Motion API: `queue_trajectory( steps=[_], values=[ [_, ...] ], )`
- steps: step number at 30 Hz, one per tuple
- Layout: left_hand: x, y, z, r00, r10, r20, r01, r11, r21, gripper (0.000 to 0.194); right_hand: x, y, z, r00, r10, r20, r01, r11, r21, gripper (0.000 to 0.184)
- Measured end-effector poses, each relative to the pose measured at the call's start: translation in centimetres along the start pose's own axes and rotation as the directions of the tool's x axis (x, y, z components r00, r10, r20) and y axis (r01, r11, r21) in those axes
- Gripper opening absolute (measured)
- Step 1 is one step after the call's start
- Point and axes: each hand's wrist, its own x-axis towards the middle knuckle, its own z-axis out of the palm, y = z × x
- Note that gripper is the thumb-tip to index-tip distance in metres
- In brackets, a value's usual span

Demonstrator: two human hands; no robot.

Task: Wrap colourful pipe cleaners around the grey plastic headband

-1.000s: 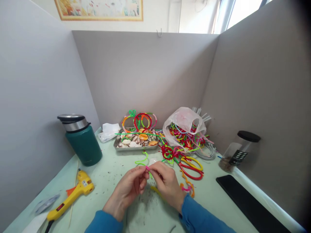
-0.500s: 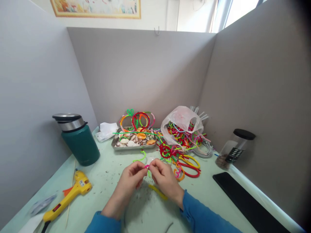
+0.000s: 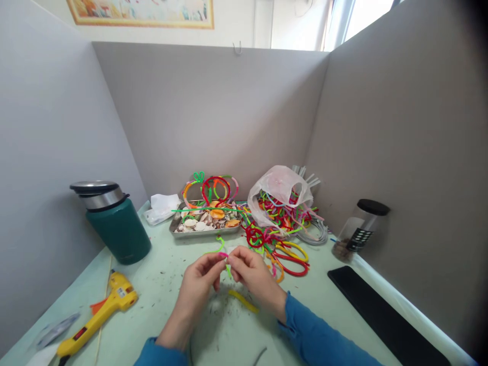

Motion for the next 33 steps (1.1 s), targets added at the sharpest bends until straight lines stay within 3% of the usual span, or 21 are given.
queue_trajectory(
  steps=[2,6,11,14,16,21,26,30,33],
  values=[
    [0.1,-0.2,0.4,0.996,-0.093,0.018,0.094,0.979,-0.182,0.031,0.0,0.2,0.0,0.998,-0.050,-0.035,0.047,0.997,-0.068,0.020],
    [0.0,-0.2,0.8,0.985,-0.171,0.003,0.163,0.929,-0.333,0.029,-0.4,0.5,0.2,0.977,-0.208,-0.049,0.175,0.908,-0.380,0.023],
    [0.0,0.5,0.1,0.986,-0.168,0.001,0.142,0.834,-0.533,0.020,-0.6,0.7,0.1,0.913,-0.393,0.113,0.349,0.603,-0.717,0.022],
    [0.3,1.1,-1.1,0.987,-0.159,-0.039,0.089,0.723,-0.685,0.012,-0.2,1.0,-0.7,0.892,-0.401,0.207,0.371,0.390,-0.843,0.024],
    [0.6,1.4,-2.2,0.985,-0.146,-0.096,0.025,0.661,-0.750,0.018,0.1,1.3,-1.7,0.893,-0.390,0.226,0.357,0.308,-0.882,0.024],
    [0.9,1.9,-4.7,0.971,-0.069,-0.228,-0.137,0.618,-0.774,0.023,1.2,2.2,-4.1,0.887,-0.365,0.284,0.412,0.342,-0.845,0.023],
    [0.6,2.6,-6.1,0.914,0.023,-0.406,-0.333,0.612,-0.717,0.022,2.1,2.2,-5.9,0.904,-0.345,0.251,0.379,0.380,-0.844,0.025],
    [0.6,2.9,-6.7,0.906,0.002,-0.424,-0.333,0.623,-0.708,0.020,1.9,0.1,-7.4,0.915,-0.385,0.121,0.289,0.415,-0.863,0.026],
    [0.6,3.0,-7.0,0.911,-0.029,-0.411,-0.311,0.606,-0.732,0.019,0.4,-1.9,-8.5,0.943,-0.328,-0.048,0.088,0.388,-0.917,0.027]
  ],
)
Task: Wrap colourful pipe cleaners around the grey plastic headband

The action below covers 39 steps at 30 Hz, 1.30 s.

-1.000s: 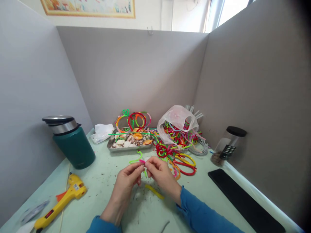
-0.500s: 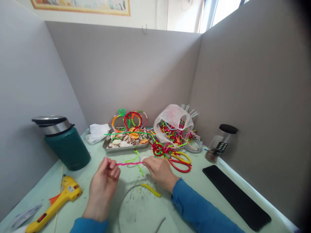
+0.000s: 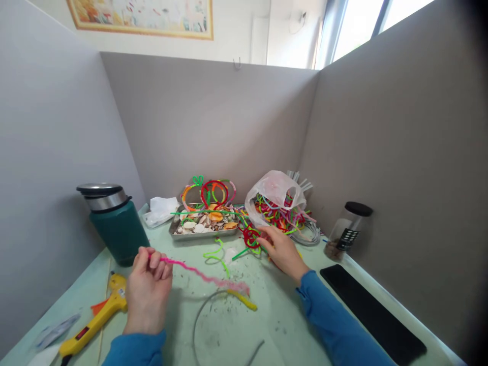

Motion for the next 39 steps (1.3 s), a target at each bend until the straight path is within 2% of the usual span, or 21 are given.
queue_trajectory(
  steps=[2,4,7,10,13,15,19,22,24,26,27,29,30,31,32,33,34,37,39],
  values=[
    [0.0,0.1,-0.1,1.000,-0.025,-0.003,0.025,0.999,-0.031,0.019,-1.4,0.0,-1.3,0.986,0.125,0.110,-0.108,0.982,-0.154,0.028],
    [0.1,0.2,-0.1,0.997,-0.074,-0.001,0.074,0.994,-0.083,0.020,-3.2,0.2,-2.0,0.948,0.246,0.203,-0.170,0.929,-0.329,0.029],
    [0.1,0.2,-0.2,0.986,-0.165,0.030,0.168,0.972,-0.163,0.021,-5.6,0.8,-2.0,0.899,0.363,0.245,-0.218,0.856,-0.468,0.023],
    [0.0,-0.2,0.0,0.965,-0.252,0.073,0.261,0.951,-0.168,0.020,-6.5,1.6,-1.9,0.909,0.340,0.241,-0.215,0.878,-0.427,0.015],
    [-0.1,-1.0,0.1,0.929,-0.356,0.100,0.364,0.928,-0.076,0.019,-5.9,2.2,-2.0,0.945,0.303,0.122,-0.235,0.889,-0.392,0.018],
    [-0.2,-1.5,0.1,0.907,-0.405,0.119,0.407,0.914,0.009,0.016,-5.3,2.5,-1.9,0.948,0.305,0.089,-0.245,0.880,-0.407,0.017],
    [-0.5,-2.5,0.0,0.855,-0.487,0.176,0.462,0.871,0.168,0.010,-4.3,2.8,-1.7,0.938,0.303,0.168,-0.208,0.881,-0.424,0.012],
    [-0.7,-3.1,0.1,0.815,-0.546,0.194,0.483,0.826,0.290,0.009,-2.9,2.6,-2.4,0.941,0.290,0.176,-0.201,0.894,-0.401,0.016],
    [-1.1,-3.4,0.3,0.788,-0.573,0.224,0.477,0.799,0.366,0.010,-1.3,2.0,-3.2,0.942,0.272,0.194,-0.195,0.919,-0.343,0.017],
    [-1.5,-3.7,0.5,0.760,-0.593,0.268,0.457,0.780,0.428,0.013,0.7,0.8,-3.7,0.962,0.215,0.166,-0.191,0.970,-0.153,0.020],
    [-1.8,-3.8,0.6,0.747,-0.599,0.289,0.444,0.773,0.454,0.015,1.6,0.1,-3.8,0.980,0.191,0.057,-0.186,0.980,-0.071,0.021],
    [-2.3,-4.1,0.9,0.727,-0.609,0.317,0.422,0.761,0.494,0.020,2.9,-1.9,-3.6,0.986,0.094,-0.138,-0.090,0.995,0.035,0.025],
    [-2.6,-4.2,0.9,0.717,-0.615,0.328,0.416,0.755,0.507,0.022,3.2,-3.0,-3.2,0.978,0.043,-0.205,-0.026,0.996,0.085,0.030],
    [-2.8,-4.3,1.0,0.709,-0.621,0.336,0.414,0.751,0.514,0.023,3.2,-4.2,-2.6,0.978,0.001,-0.209,0.033,0.987,0.160,0.031],
    [-2.9,-4.4,1.0,0.700,-0.627,0.343,0.419,0.749,0.514,0.024,3.1,-5.3,-1.9,0.986,-0.049,-0.158,0.090,0.962,0.259,0.027],
    [-3.0,-4.6,1.1,0.692,-0.632,0.349,0.429,0.748,0.506,0.025,2.7,-6.3,-1.1,0.991,-0.120,-0.059,0.133,0.919,0.372,0.024],
    [-3.0,-4.7,1.0,0.684,-0.638,0.354,0.442,0.749,0.494,0.026,2.3,-7.1,-0.2,0.985,-0.172,0.032,0.135,0.862,0.488,0.023],
    [-3.0,-4.9,1.0,0.668,-0.658,0.347,0.489,0.740,0.462,0.026,1.1,-8.3,2.2,0.950,-0.224,0.216,0.014,0.725,0.689,0.022],
    [-3.0,-5.0,1.0,0.660,-0.675,0.329,0.512,0.725,0.462,0.027,0.7,-8.2,3.4,0.945,-0.203,0.257,-0.064,0.653,0.754,0.021]
  ],
)
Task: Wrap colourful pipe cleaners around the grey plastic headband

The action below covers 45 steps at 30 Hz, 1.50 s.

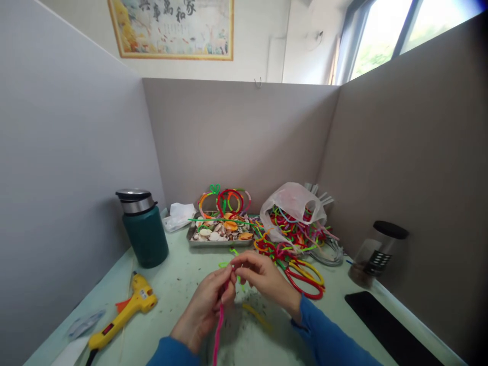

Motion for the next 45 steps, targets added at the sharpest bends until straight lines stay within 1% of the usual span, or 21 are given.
queue_trajectory(
  steps=[3,7,9,10,11,13,14,16,18,20,22,27,30,32,34,35,38,40,42,43,45],
  values=[
    [0.1,-0.1,0.0,1.000,-0.029,0.009,0.029,1.000,0.003,0.024,0.1,0.9,0.0,0.999,0.028,-0.026,-0.026,0.998,0.057,0.018],
    [0.2,-0.2,0.0,1.000,-0.027,0.015,0.026,0.998,0.059,0.022,0.1,0.9,-0.4,0.995,-0.060,-0.073,0.053,0.994,-0.096,0.013],
    [0.2,-0.3,0.2,1.000,-0.006,-0.012,0.008,0.994,0.110,0.022,0.0,0.8,-0.3,0.991,-0.100,-0.087,0.086,0.984,-0.156,0.014],
    [0.2,-0.4,0.3,0.999,0.011,-0.032,-0.006,0.989,0.148,0.022,-0.1,0.7,-0.1,0.991,-0.094,-0.098,0.079,0.985,-0.152,0.015],
    [0.3,-0.4,0.5,0.998,0.036,-0.056,-0.024,0.979,0.204,0.023,-0.1,0.7,0.2,0.991,-0.067,-0.114,0.053,0.992,-0.115,0.015],
    [0.4,-0.5,0.9,0.988,0.112,-0.102,-0.068,0.931,0.359,0.026,-0.2,0.7,0.8,0.988,0.058,-0.143,-0.051,0.997,0.055,0.015],
    [0.4,-0.5,1.1,0.980,0.156,-0.120,-0.089,0.895,0.436,0.029,-0.2,0.8,1.1,0.980,0.144,-0.141,-0.119,0.978,0.173,0.016],
    [0.6,-0.6,1.4,0.968,0.204,-0.146,-0.098,0.845,0.526,0.032,-0.1,0.9,1.4,0.947,0.295,-0.126,-0.227,0.894,0.385,0.018],
    [0.5,-0.6,1.6,0.974,0.166,-0.157,-0.067,0.865,0.498,0.032,0.2,1.0,1.2,0.918,0.363,-0.159,-0.245,0.836,0.491,0.020],
    [0.3,-0.5,1.7,0.986,0.092,-0.142,-0.029,0.919,0.393,0.030,0.5,1.1,0.6,0.902,0.360,-0.238,-0.196,0.833,0.517,0.021],
    [0.1,-0.4,1.6,0.992,0.039,-0.119,-0.005,0.961,0.276,0.029,0.7,1.2,0.1,0.899,0.341,-0.275,-0.161,0.842,0.515,0.023],
    [-0.2,0.0,1.3,0.994,-0.015,-0.104,0.028,0.992,0.124,0.024,0.8,1.5,0.3,0.943,0.285,-0.172,-0.169,0.856,0.489,0.026],
    [0.0,0.0,1.2,0.997,-0.051,-0.061,0.057,0.994,0.097,0.025,0.6,1.8,1.0,0.963,0.247,-0.110,-0.166,0.860,0.483,0.025],
    [0.0,-0.2,1.2,0.997,-0.070,-0.041,0.073,0.992,0.098,0.025,0.5,1.8,1.1,0.964,0.248,-0.094,-0.166,0.841,0.514,0.025],
    [0.0,-0.3,1.2,0.996,-0.081,-0.032,0.084,0.991,0.108,0.025,0.5,1.8,0.8,0.954,0.265,-0.140,-0.134,0.795,0.591,0.025],
    [-0.1,-0.3,1.3,0.995,-0.092,-0.025,0.094,0.988,0.119,0.026,0.6,1.8,0.4,0.945,0.279,-0.174,-0.103,0.754,0.649,0.023],
    [-0.3,-0.3,1.5,0.991,-0.136,-0.008,0.135,0.971,0.199,0.028,1.0,1.7,-1.3,0.927,0.322,-0.193,-0.020,0.556,0.831,0.018],
    [-0.4,-0.2,1.7,0.990,-0.137,-0.030,0.139,0.937,0.321,0.033,1.4,1.6,-2.7,0.925,0.334,-0.180,0.027,0.415,0.909,0.016],
    [-0.3,-0.1,1.8,0.993,-0.102,-0.067,0.122,0.856,0.503,0.038,1.6,1.7,-4.2,0.923,0.326,-0.206,0.092,0.331,0.939,0.013],
    [-0.2,-0.1,1.8,0.995,-0.065,-0.077,0.098,0.790,0.605,0.040,1.7,1.8,-4.9,0.920,0.318,-0.228,0.127,0.308,0.943,0.011],
    [0.1,-0.1,1.6,0.995,0.045,-0.087,0.040,0.624,0.781,0.040,1.7,2.2,-6.1,0.908,0.309,-0.282,0.187,0.301,0.935,0.008]
  ],
)
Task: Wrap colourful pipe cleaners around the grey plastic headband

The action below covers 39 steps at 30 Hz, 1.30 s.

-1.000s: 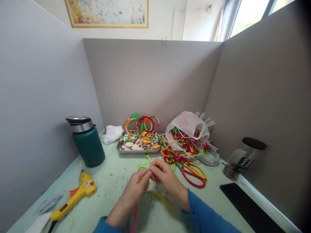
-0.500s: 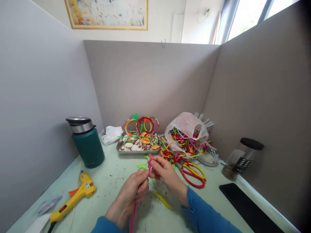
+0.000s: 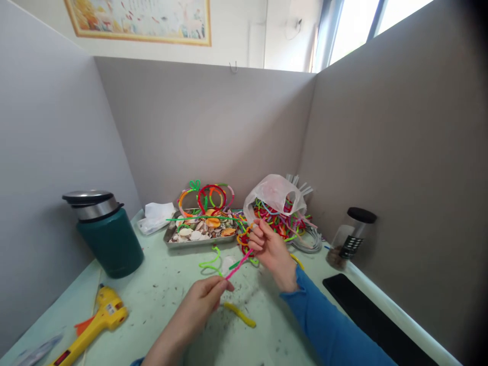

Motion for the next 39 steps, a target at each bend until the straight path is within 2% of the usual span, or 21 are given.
queue_trajectory(
  steps=[2,5,8,11,13,15,18,20,22,24,27,30,32,33,34,36,37,38,39],
  values=[
    [0.2,-0.1,-0.2,0.993,0.075,-0.088,-0.057,0.980,0.191,0.038,0.3,-0.8,-0.5,0.998,-0.050,-0.031,0.050,0.999,-0.005,0.005],
    [0.3,-0.3,-0.7,0.977,0.136,-0.162,-0.066,0.924,0.377,0.037,0.6,-1.5,-1.0,0.994,-0.085,-0.068,0.084,0.996,-0.028,0.005],
    [0.4,-0.3,-1.4,0.964,0.146,-0.223,-0.031,0.892,0.450,0.039,0.8,-2.1,-1.2,0.989,-0.132,-0.065,0.129,0.990,-0.058,0.006],
    [0.3,-0.3,-2.0,0.963,0.134,-0.232,-0.023,0.903,0.430,0.040,0.9,-2.9,-1.5,0.982,-0.175,-0.077,0.171,0.984,-0.052,0.007],
    [0.1,-0.2,-2.0,0.981,0.097,-0.166,-0.030,0.929,0.369,0.040,1.1,-3.4,-2.0,0.979,-0.179,-0.095,0.176,0.984,-0.041,0.008],
    [-0.4,0.2,-1.9,0.999,0.037,-0.020,-0.031,0.972,0.234,0.041,1.3,-3.8,-2.5,0.976,-0.193,-0.097,0.189,0.981,-0.051,0.009],
    [-1.2,0.7,-1.5,0.973,-0.014,0.232,0.015,1.000,-0.002,0.042,1.6,-4.2,-3.2,0.973,-0.217,-0.078,0.212,0.975,-0.068,0.013],
    [-1.3,0.7,-1.2,0.964,-0.026,0.265,0.045,0.997,-0.065,0.041,1.7,-4.4,-3.3,0.973,-0.217,-0.076,0.213,0.975,-0.066,0.013],
    [-1.0,0.2,-1.1,0.984,-0.033,0.175,0.046,0.997,-0.069,0.039,1.6,-4.5,-3.0,0.973,-0.219,-0.068,0.215,0.974,-0.066,0.012],
    [-0.5,-0.4,-1.0,0.999,-0.027,0.026,0.028,0.999,-0.038,0.037,1.4,-4.5,-2.4,0.972,-0.230,-0.044,0.226,0.970,-0.084,0.011],
    [0.1,-1.0,-1.1,0.987,0.011,-0.159,0.008,0.993,0.115,0.033,1.0,-4.6,-1.4,0.968,-0.252,-0.017,0.247,0.959,-0.138,0.013],
    [0.0,-0.8,-1.1,0.964,0.102,-0.247,-0.014,0.942,0.336,0.035,0.8,-4.7,-1.1,0.954,-0.298,-0.032,0.286,0.936,-0.206,0.012],
    [-0.5,-0.1,-1.0,0.980,0.090,-0.179,-0.022,0.937,0.349,0.036,0.9,-4.9,-1.4,0.945,-0.322,-0.056,0.302,0.926,-0.224,0.012],
    [-0.9,0.2,-0.9,0.995,0.049,-0.089,-0.021,0.955,0.296,0.035,0.9,-5.0,-1.6,0.944,-0.322,-0.065,0.301,0.928,-0.221,0.012],
    [-1.3,0.6,-0.7,0.999,-0.003,0.044,-0.007,0.978,0.208,0.034,1.0,-5.1,-1.9,0.946,-0.316,-0.071,0.295,0.932,-0.210,0.013],
    [-2.0,1.3,-0.4,0.946,-0.052,0.319,0.044,0.998,0.033,0.033,1.3,-5.2,-2.4,0.954,-0.291,-0.069,0.276,0.946,-0.172,0.014],
    [-2.1,1.5,-0.3,0.922,-0.053,0.383,0.068,0.997,-0.025,0.033,1.4,-5.3,-2.6,0.956,-0.286,-0.065,0.275,0.951,-0.144,0.014],
    [-2.2,1.6,-0.3,0.921,-0.045,0.386,0.078,0.994,-0.070,0.034,1.5,-5.3,-2.6,0.955,-0.289,-0.060,0.281,0.953,-0.113,0.013],
    [-2.0,1.6,-0.3,0.943,-0.034,0.332,0.073,0.991,-0.108,0.034,1.6,-5.3,-2.5,0.953,-0.298,-0.056,0.293,0.952,-0.083,0.012]
  ],
)
